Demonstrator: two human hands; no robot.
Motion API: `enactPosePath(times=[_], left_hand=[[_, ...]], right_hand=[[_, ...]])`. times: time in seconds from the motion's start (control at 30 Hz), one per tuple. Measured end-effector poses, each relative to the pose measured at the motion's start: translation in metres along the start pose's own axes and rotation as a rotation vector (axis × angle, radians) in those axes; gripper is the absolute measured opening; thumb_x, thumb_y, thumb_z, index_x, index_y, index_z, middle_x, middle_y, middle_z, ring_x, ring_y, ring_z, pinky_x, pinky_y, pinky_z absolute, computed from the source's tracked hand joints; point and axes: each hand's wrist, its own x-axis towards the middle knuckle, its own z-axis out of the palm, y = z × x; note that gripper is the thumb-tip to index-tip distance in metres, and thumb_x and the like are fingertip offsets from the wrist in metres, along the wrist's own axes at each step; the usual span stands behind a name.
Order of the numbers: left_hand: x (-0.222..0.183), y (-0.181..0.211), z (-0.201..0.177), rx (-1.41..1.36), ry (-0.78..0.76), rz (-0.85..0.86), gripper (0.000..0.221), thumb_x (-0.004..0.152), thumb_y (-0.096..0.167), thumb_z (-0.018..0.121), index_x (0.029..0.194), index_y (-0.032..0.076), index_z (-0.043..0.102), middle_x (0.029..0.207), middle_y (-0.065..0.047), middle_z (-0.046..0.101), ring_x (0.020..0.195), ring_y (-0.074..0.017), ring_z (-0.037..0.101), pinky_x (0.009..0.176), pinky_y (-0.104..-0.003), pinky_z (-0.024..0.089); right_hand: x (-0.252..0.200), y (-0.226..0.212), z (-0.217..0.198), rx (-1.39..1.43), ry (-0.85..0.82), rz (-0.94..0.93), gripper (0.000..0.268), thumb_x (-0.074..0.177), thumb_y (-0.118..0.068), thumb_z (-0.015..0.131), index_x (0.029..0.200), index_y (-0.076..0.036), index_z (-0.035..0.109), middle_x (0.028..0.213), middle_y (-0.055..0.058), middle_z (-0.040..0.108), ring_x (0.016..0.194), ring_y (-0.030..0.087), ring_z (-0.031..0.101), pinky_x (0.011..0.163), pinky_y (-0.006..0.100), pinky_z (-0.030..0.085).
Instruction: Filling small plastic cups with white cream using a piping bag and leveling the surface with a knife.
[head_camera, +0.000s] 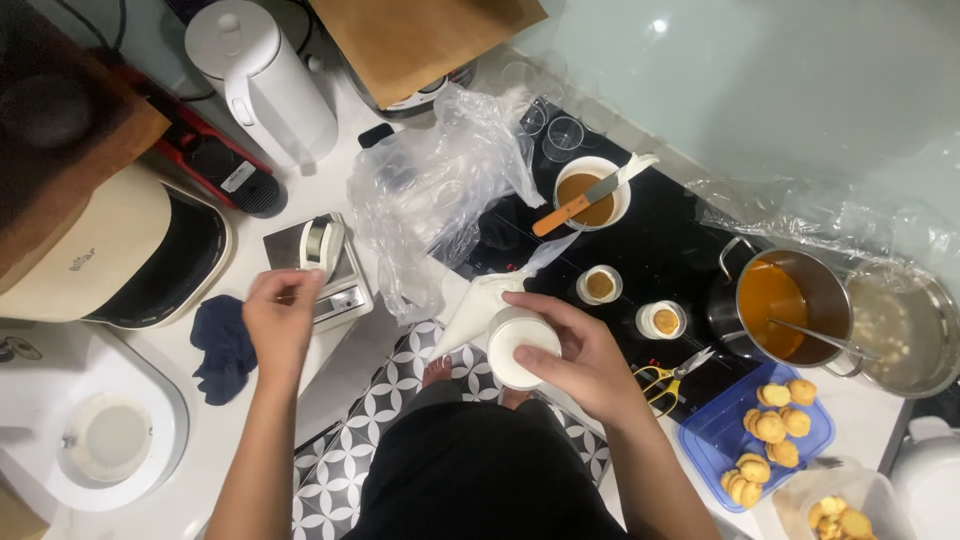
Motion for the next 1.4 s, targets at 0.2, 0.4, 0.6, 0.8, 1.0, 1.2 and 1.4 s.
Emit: enactPosePath(times=[0.2,0.4,0.6,0.8,1.0,1.2,1.4], left_hand=[[-0.056,0.132,-0.018,-0.594,-0.699,-0.073,0.005,0.086,0.008,0.077,0.085,0.003,0.076,0.099,-0.002,0.067,0.085,-0.0096,0.064,0.078,-0.023,0.050],[-0.080,0.173,-0.005,-0.534,-0.961,0.136,0.011,0.085,0.010,0.082,0.081,0.003,0.076,0.095,-0.001,0.062,0.077,-0.0088,0.056,0.070,-0.024,0.045],[-0.084,0.180,0.007,-0.289,-0.917,0.151,0.019,0.080,0.016,0.086,0.073,0.003,0.074,0.084,0.000,0.058,0.066,-0.0091,0.052,0.059,-0.026,0.043],[-0.092,0.176,0.028,-0.133,-0.919,0.221,0.022,0.073,0.018,0.088,0.071,0.001,0.073,0.071,-0.001,0.058,0.061,-0.0106,0.053,0.055,-0.026,0.043],[-0.107,0.148,0.062,-0.127,-1.102,0.101,0.021,0.072,0.017,0.088,0.066,0.001,0.077,0.066,-0.002,0.057,0.058,-0.0124,0.053,0.053,-0.028,0.041],[-0.096,0.105,0.115,0.171,-1.046,0.135,0.032,0.077,0.031,0.086,0.075,0.001,0.074,0.073,-0.006,0.067,0.066,-0.0188,0.062,0.062,-0.033,0.048],[-0.081,0.089,0.167,0.526,-0.734,0.605,0.073,0.081,0.056,0.077,0.115,-0.006,0.064,0.111,-0.024,0.061,0.102,-0.0393,0.061,0.081,-0.048,0.053]], right_hand=[[0.005,-0.009,0.008,0.146,-0.059,0.111,0.055,0.086,-0.005,0.072,0.138,0.004,0.058,0.108,0.018,0.069,0.084,0.023,0.073,0.064,0.037,0.064],[0.003,0.000,0.005,0.028,-0.069,-0.040,0.048,0.092,-0.005,0.070,0.138,0.005,0.059,0.111,0.010,0.061,0.098,0.019,0.068,0.075,0.033,0.062],[-0.005,-0.008,0.010,-0.291,0.091,-0.150,0.049,0.089,-0.006,0.078,0.135,0.003,0.065,0.106,0.010,0.061,0.093,0.017,0.065,0.078,0.029,0.055],[-0.019,0.012,-0.007,-0.529,0.262,-0.336,0.052,0.081,-0.007,0.084,0.130,-0.002,0.067,0.099,0.005,0.062,0.084,0.014,0.065,0.071,0.027,0.056],[-0.038,0.047,-0.038,0.253,0.063,0.046,0.042,0.093,-0.013,0.072,0.133,0.000,0.067,0.112,0.011,0.072,0.101,0.016,0.068,0.090,0.029,0.056],[-0.038,0.149,-0.107,0.160,0.249,0.249,0.056,0.087,-0.018,0.075,0.135,-0.001,0.053,0.114,0.014,0.074,0.106,0.021,0.069,0.094,0.037,0.055],[-0.047,0.232,-0.177,-0.065,0.577,0.358,0.057,0.085,-0.029,0.078,0.131,0.000,0.062,0.114,0.011,0.073,0.103,0.022,0.070,0.088,0.036,0.057]])
